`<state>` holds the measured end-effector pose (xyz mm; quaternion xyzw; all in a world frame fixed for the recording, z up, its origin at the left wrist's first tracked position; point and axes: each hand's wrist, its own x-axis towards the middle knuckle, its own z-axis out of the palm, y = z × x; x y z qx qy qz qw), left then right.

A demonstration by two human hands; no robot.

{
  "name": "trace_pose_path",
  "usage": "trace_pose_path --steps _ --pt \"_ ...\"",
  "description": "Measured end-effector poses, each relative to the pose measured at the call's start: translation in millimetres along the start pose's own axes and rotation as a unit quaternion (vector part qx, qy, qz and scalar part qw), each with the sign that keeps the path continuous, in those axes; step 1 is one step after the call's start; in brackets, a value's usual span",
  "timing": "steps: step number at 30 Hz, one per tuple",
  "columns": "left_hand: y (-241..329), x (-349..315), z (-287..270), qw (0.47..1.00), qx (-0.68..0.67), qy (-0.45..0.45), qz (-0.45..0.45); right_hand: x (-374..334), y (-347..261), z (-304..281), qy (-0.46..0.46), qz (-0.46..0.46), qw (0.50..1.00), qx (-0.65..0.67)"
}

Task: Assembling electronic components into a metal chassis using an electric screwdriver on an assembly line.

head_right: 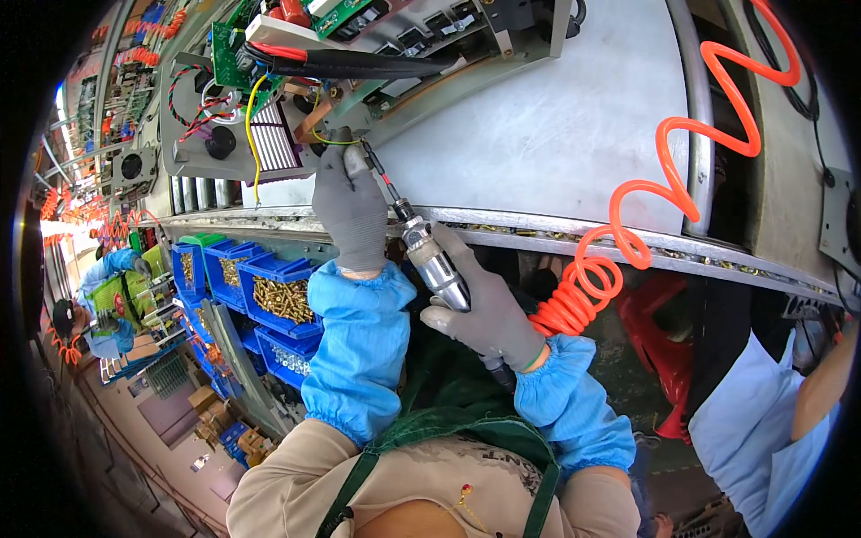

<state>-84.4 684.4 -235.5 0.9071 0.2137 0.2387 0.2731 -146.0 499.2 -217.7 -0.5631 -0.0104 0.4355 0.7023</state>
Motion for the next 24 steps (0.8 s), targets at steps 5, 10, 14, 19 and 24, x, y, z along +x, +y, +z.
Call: trace_pose_path --steps 5,10,14,19,24 --pt "0 1 -1 0.999 0.032 -0.039 0.002 8 8 1 0.002 -0.030 0.999 -0.014" --pt "-3 4 -1 0.998 0.053 -0.045 0.002 9 13 5 0.014 -0.033 0.999 -0.023" --pt "-1 7 1 0.995 0.081 -0.057 -0.024 11 20 7 0.024 -0.050 0.998 -0.040" --pt "-3 9 8 0.995 0.091 -0.042 -0.021 14 27 11 0.040 -0.072 0.996 -0.045" --pt "-14 13 16 0.997 0.060 -0.035 -0.024 21 39 29 0.063 -0.077 0.992 -0.073"
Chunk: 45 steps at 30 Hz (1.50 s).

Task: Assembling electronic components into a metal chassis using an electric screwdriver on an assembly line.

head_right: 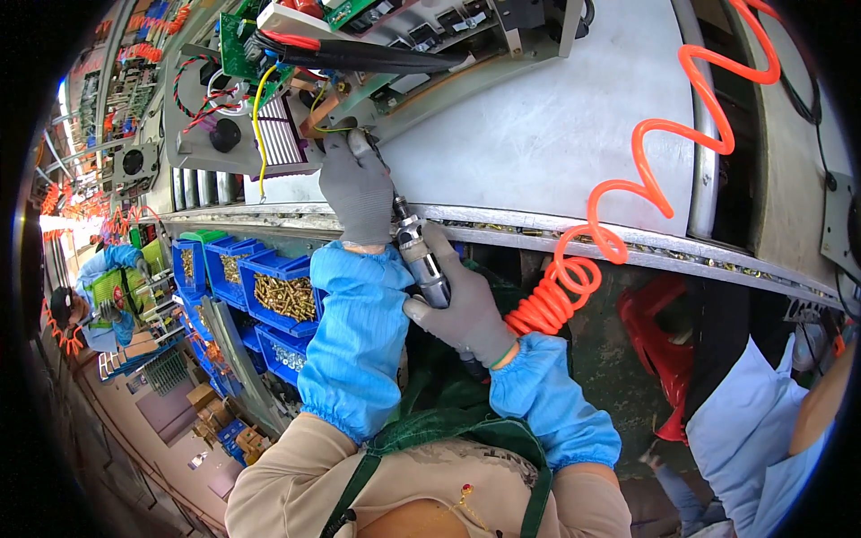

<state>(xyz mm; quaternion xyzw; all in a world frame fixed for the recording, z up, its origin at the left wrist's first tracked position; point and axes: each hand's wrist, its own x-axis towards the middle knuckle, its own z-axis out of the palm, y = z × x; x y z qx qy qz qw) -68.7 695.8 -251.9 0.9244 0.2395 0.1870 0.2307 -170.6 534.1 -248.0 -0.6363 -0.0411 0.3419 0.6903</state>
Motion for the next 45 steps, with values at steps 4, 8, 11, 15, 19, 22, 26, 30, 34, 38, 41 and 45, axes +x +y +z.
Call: trace_pose_path --steps 4,8,11,15,19,22,26,30,34,38,41,45 --pt "5 1 1 0.998 0.041 0.042 0.019 5 19 10 0.001 -0.011 0.993 0.116" --pt "6 2 1 0.998 0.050 0.047 -0.011 6 12 8 -0.032 0.029 0.966 0.255" --pt "6 3 0 0.997 0.068 0.037 -0.013 5 2 8 -0.041 0.055 0.954 0.293" --pt "11 3 -3 0.998 0.041 0.034 -0.014 5 -6 6 -0.050 0.084 0.930 0.353" --pt "11 4 -4 0.999 0.041 0.024 -0.018 4 -9 7 -0.047 0.094 0.910 0.402" --pt "11 4 -4 0.999 0.034 0.028 -0.013 4 -10 6 -0.053 0.079 0.918 0.384" --pt "12 5 -3 0.998 0.052 0.019 -0.030 4 -7 2 -0.062 0.084 0.916 0.388" --pt "11 5 0 0.998 0.058 0.036 -0.009 7 -9 0 -0.057 0.086 0.929 0.355" --pt "9 6 -2 0.996 0.083 0.009 -0.030 7 -9 0 -0.062 0.100 0.931 0.344" --pt "14 4 -2 0.998 0.048 0.034 -0.004 9 -11 2 -0.049 0.076 0.932 0.350" --pt "12 4 1 0.998 0.051 0.042 0.000 9 -12 1 -0.042 0.077 0.937 0.337" --pt "16 5 0 0.998 0.043 0.044 -0.014 10 -13 0 -0.046 0.077 0.945 0.314"
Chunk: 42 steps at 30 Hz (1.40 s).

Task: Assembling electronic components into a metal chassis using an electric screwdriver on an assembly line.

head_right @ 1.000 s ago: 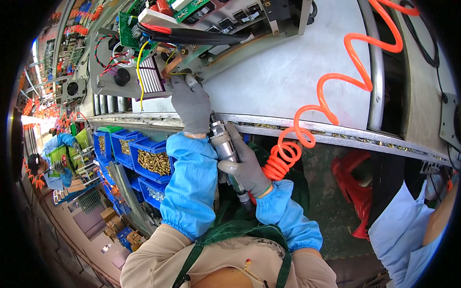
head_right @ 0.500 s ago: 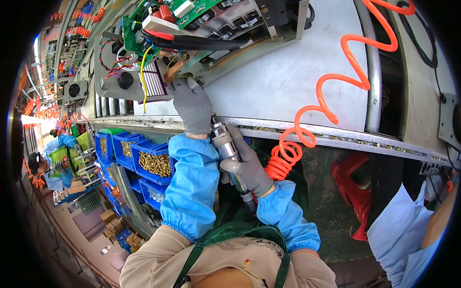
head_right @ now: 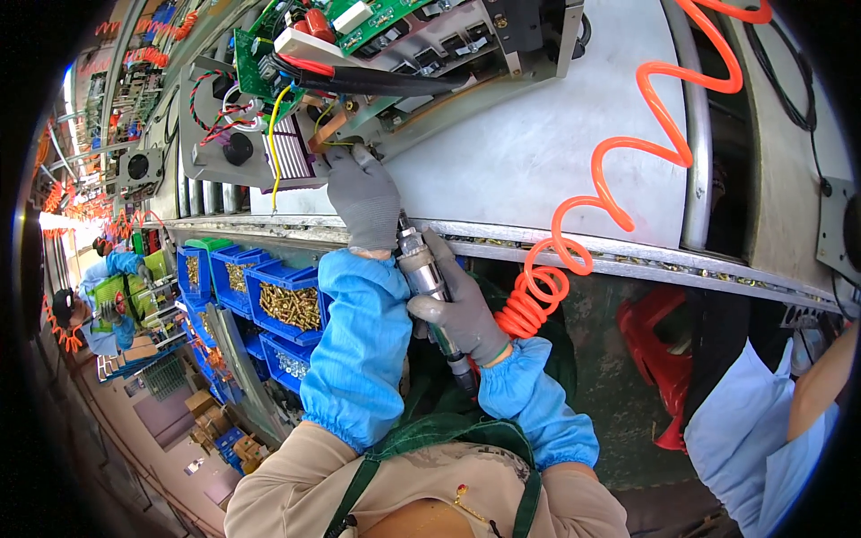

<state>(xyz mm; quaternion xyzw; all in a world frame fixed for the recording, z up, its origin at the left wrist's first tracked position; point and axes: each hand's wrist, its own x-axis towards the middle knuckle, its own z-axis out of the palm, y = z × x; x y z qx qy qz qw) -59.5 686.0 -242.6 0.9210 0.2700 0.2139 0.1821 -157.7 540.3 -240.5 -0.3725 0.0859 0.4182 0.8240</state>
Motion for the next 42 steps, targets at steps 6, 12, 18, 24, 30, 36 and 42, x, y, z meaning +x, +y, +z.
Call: trace_pose_path --steps 6,12,18,24,30,36,42 --pt "-4 1 3 1.000 0.005 0.007 -0.012 -1 -3 -1 -0.004 0.015 1.000 -0.008" --pt "-11 -1 4 0.999 0.020 -0.034 -0.020 -4 -8 -4 -0.024 0.014 0.999 -0.016" --pt "2 2 -5 0.996 -0.024 -0.063 -0.066 -49 -44 -12 -0.001 0.077 0.994 -0.076" --pt "19 -10 -22 0.993 -0.056 -0.059 -0.081 -104 -65 -25 0.047 0.061 0.989 -0.129" --pt "71 -12 -77 0.955 -0.292 -0.010 0.047 -129 -67 -40 -0.021 0.071 0.997 -0.023" --pt "99 13 -112 0.943 -0.307 -0.124 -0.043 -131 -78 -42 -0.073 0.066 0.995 -0.007" --pt "80 0 -135 0.967 -0.246 0.060 0.028 -128 -83 -40 -0.104 0.090 0.990 -0.043"
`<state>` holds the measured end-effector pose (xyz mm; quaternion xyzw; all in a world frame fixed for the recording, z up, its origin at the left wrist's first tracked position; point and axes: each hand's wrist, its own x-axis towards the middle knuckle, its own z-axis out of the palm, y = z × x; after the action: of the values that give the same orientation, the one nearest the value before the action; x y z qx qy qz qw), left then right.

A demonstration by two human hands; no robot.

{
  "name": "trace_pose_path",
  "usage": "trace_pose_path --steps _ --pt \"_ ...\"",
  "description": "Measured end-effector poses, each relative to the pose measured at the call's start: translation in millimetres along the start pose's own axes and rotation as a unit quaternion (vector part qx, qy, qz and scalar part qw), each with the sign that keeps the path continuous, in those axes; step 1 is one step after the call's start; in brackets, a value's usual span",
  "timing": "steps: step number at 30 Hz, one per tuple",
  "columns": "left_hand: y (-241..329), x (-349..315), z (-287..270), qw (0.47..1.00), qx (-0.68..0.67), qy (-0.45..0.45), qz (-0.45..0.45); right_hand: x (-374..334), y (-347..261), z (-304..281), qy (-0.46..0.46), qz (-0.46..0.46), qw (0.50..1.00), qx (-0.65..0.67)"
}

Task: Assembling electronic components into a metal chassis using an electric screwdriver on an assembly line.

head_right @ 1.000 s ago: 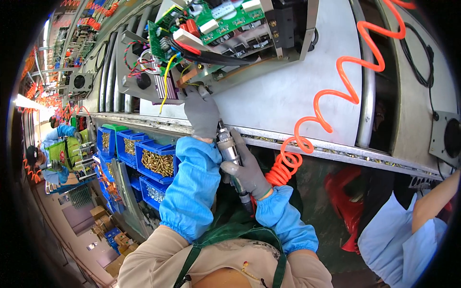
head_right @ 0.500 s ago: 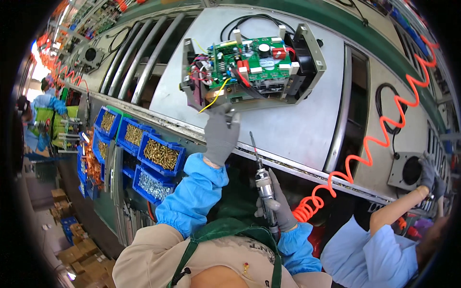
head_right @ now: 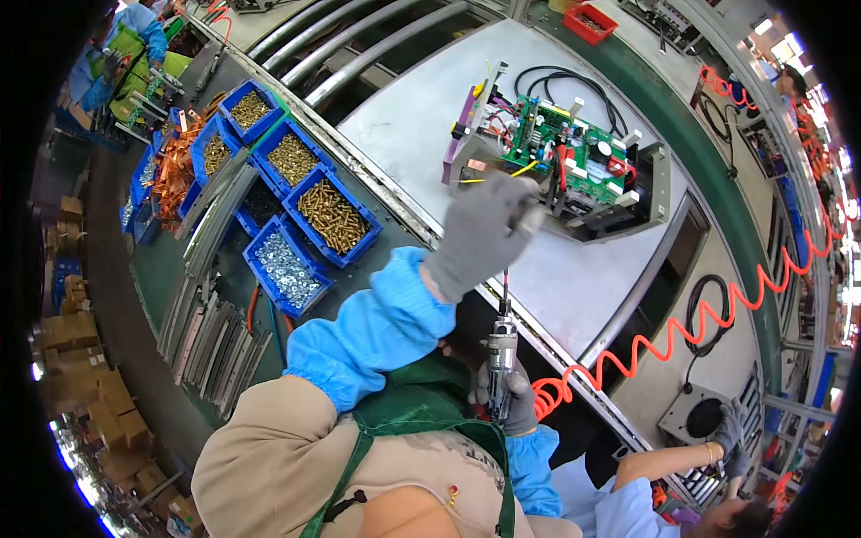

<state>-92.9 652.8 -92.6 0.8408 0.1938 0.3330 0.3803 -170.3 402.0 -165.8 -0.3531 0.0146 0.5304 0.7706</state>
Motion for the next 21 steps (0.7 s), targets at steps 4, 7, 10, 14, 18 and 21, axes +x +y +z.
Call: trace_pose_path --steps 4,7,10,14,18,21 --pt "-31 0 -2 0.981 0.152 0.103 0.059 -5 -2 -1 -0.002 0.009 1.000 0.005" --pt "-30 9 -6 0.973 0.207 -0.081 0.069 -12 -4 -3 0.005 0.005 0.999 0.034" --pt "21 56 -39 0.927 0.303 -0.164 0.151 -14 -4 -8 0.012 0.013 1.000 0.017" --pt "16 129 -31 0.880 0.357 -0.224 0.220 -15 -9 0 -0.015 0.030 0.999 0.010" --pt "-11 116 -29 0.942 0.277 -0.066 0.176 -4 -13 -2 -0.062 0.057 0.996 0.023" --pt "-2 22 -63 0.974 0.091 0.072 0.194 -5 -13 -10 -0.029 0.081 0.996 0.010"
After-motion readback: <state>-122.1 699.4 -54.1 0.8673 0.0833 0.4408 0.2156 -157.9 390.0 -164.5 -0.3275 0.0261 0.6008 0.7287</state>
